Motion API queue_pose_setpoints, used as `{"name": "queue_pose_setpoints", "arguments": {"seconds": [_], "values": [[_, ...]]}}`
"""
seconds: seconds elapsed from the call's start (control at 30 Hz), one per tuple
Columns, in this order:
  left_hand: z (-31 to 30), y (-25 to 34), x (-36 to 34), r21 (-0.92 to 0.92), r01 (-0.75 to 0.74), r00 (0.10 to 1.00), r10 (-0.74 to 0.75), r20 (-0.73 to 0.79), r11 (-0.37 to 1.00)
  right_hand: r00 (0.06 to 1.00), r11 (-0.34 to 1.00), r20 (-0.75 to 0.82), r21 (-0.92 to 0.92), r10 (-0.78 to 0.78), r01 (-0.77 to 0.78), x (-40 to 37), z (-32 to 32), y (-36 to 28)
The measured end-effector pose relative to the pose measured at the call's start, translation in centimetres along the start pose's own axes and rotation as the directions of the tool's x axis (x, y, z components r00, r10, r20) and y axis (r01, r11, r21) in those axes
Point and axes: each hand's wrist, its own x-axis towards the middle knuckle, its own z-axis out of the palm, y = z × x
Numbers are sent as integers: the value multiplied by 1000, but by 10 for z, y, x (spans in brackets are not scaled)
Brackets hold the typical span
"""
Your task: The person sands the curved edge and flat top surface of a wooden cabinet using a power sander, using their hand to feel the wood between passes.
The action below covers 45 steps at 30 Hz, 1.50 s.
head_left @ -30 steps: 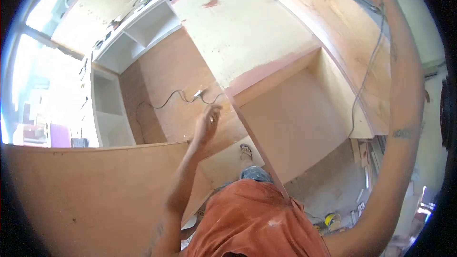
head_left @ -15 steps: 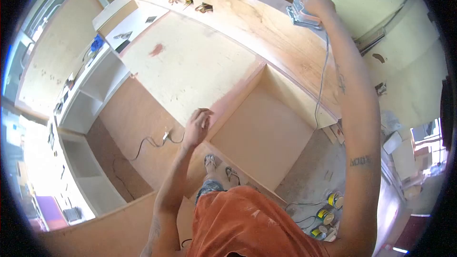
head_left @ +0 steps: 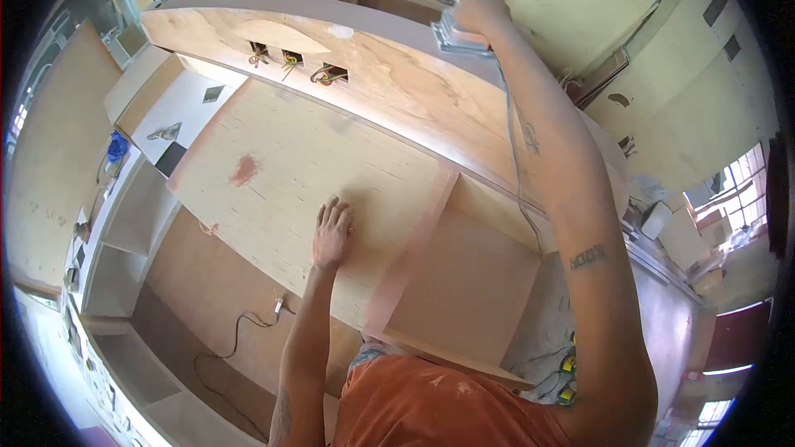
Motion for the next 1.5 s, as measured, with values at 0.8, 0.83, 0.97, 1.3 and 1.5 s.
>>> {"name": "queue_pose_setpoints", "arguments": {"seconds": [0.8,0.83,0.97,1.3,1.5], "values": [[1,-3,1,3,-4,999,5,-44,1000,970,957,-37,154,-242,245,-67,-12,115],[-1,-1,1,8,14,999,-14,-35,1000,980,971,-21,135,-197,198,-76,-15,126],[1,-2,2,8,40,999,-40,-2,999,999,1000,32,24,-16,16,-102,-23,156],[-3,5,2,65,84,996,-85,7,994,997,999,-76,37,8,-5,-37,0,84],[-7,7,4,32,99,995,-99,8,995,994,992,-21,70,-103,104,22,2,6]]}}
